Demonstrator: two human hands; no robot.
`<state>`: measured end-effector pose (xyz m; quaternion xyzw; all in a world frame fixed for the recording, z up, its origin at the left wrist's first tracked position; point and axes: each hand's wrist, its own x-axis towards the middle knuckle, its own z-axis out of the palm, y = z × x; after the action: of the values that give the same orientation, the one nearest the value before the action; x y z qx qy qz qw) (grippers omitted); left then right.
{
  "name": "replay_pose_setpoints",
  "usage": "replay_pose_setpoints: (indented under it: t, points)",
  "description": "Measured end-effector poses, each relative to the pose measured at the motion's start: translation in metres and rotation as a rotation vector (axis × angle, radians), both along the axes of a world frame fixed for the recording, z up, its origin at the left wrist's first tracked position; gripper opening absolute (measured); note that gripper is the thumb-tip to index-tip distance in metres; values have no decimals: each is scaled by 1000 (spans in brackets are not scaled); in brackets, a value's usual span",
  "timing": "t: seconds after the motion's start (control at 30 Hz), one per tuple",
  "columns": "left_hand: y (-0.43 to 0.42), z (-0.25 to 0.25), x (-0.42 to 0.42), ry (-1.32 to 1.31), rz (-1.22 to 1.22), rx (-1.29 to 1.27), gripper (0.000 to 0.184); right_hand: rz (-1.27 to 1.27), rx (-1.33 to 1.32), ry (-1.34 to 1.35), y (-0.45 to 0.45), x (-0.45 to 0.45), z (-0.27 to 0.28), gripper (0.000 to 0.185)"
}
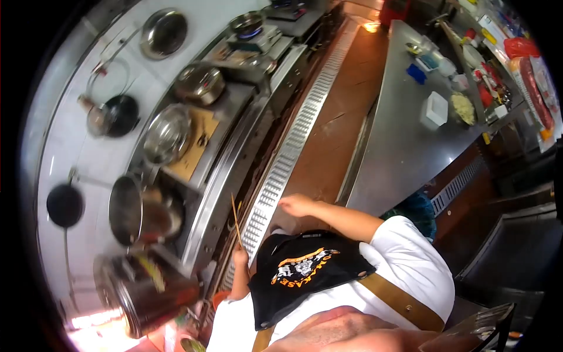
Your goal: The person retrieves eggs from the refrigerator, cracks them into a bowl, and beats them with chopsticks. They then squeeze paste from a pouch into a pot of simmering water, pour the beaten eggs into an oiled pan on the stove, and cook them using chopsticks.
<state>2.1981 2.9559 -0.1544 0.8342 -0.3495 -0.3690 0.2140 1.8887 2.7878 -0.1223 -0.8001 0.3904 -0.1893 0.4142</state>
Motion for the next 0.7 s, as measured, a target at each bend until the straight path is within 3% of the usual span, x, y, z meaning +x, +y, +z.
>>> replay_pose_setpoints:
  t: [0.03,0.07,0.1,0.13,0.17,0.2,0.23,0.27,0.3,0.33,0.37,0.4,0.43,0.53,0.6,0.67,0.7]
  points:
    - [-48,-33,8,-30,-129,-141,38,32,-5,12,-28,6,33,27]
    - [-100,-11,-10,102,-205,-263,37,42,55,75,-59,12,44,30]
    - [-151,-37,-7,-28,-383,-283,35,-23,21,85,-89,13,38,33]
    - [-203,-23,-29,263,-344,-318,35,-71,-7,86,-115,20,29,37]
    - [-254,-48,-37,159,-410,-317,36,-133,10,28,-145,18,1,43]
    - [-300,-5,-65,37,-516,-223,36,-171,-5,5,-169,9,11,49]
    - [-346,35,-95,147,-565,-150,36,-228,47,67,-195,0,8,54]
    - [-388,7,-108,82,-749,-345,35,-276,33,42,-215,-11,10,61]
    - [-423,54,-137,207,-783,-185,34,-296,-4,42,-234,-24,14,63]
    - [-457,38,-159,231,-887,-291,33,-292,1,40,-255,-32,22,63]
    - [-487,73,-185,318,-972,-288,32,-394,-22,66,-273,-41,29,63]
    - [-509,117,-211,715,-793,-17,29,-498,-50,94,-293,-52,37,63]
    - [-539,93,-235,823,-812,57,26,-590,-69,89,-311,-65,47,61]
    - [-610,106,-303,851,-755,139,21,-770,-134,101,-375,-118,49,53]
    - [-654,95,-346,906,-833,102,23,-859,-164,87,-417,-159,48,32]
    - [-705,99,-380,922,-934,75,27,-885,-90,116,-459,-210,18,23]
    - [-740,108,-395,973,-937,200,25,-908,-18,142,-489,-239,4,15]
